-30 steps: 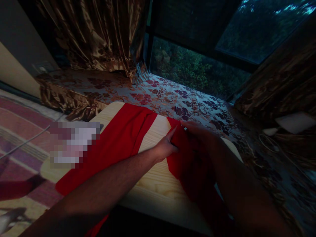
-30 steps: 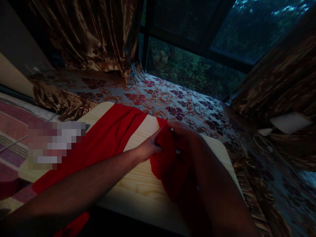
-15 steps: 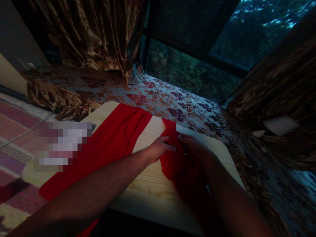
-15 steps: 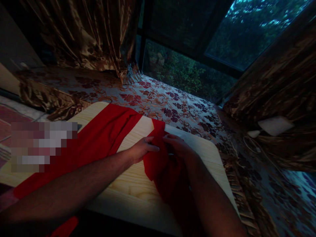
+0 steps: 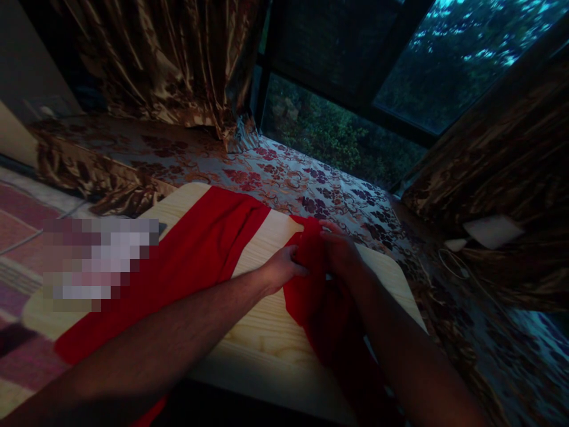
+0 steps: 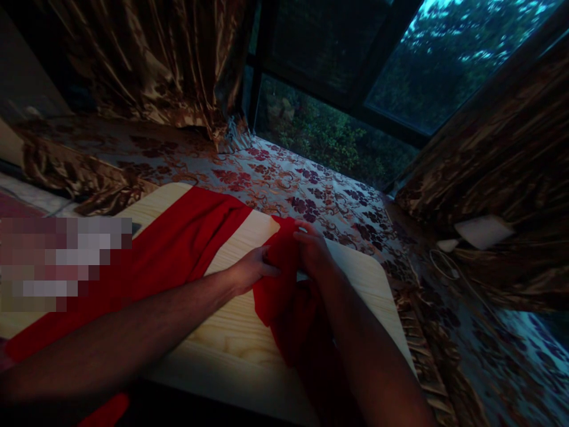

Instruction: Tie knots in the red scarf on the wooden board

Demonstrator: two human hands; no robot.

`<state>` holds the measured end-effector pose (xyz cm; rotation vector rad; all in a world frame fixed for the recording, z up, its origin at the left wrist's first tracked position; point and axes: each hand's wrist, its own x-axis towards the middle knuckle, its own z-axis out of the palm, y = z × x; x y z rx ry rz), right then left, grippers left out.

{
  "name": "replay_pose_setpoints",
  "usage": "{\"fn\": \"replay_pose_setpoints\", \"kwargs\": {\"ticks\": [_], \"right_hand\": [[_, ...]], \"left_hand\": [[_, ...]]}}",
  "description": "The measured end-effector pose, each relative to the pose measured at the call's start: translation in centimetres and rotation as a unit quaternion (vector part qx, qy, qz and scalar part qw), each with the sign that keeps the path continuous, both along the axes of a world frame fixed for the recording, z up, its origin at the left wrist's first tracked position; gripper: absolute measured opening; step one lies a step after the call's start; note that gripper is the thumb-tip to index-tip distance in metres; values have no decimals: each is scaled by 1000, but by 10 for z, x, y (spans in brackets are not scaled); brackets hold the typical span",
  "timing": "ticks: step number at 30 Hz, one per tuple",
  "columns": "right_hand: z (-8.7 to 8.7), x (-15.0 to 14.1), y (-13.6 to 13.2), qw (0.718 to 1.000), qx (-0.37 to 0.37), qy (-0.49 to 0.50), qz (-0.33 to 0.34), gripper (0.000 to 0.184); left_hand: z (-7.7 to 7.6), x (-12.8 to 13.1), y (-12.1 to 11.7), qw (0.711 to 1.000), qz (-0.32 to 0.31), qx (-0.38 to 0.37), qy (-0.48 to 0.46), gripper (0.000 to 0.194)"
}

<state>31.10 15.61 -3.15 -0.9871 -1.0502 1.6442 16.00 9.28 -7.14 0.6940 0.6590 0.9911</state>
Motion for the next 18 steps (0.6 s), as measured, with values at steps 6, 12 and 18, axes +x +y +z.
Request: {"fn": "replay_pose_setpoints", "kwargs": {"ticks": [6,12,18], "right_hand": [[2,-19,32,997,31,-28,-59,53],[23,-20,84,986,106,-57,-116,68],[58,0,120,954,170,-13,-247,73]], "left_hand": [[-2,-1,-1,1000,-25,-6,17,41],[2,-3,-2,999,-33,2,-26,49],[0,-4,2,1000,-13,-13,-16,48]]}}
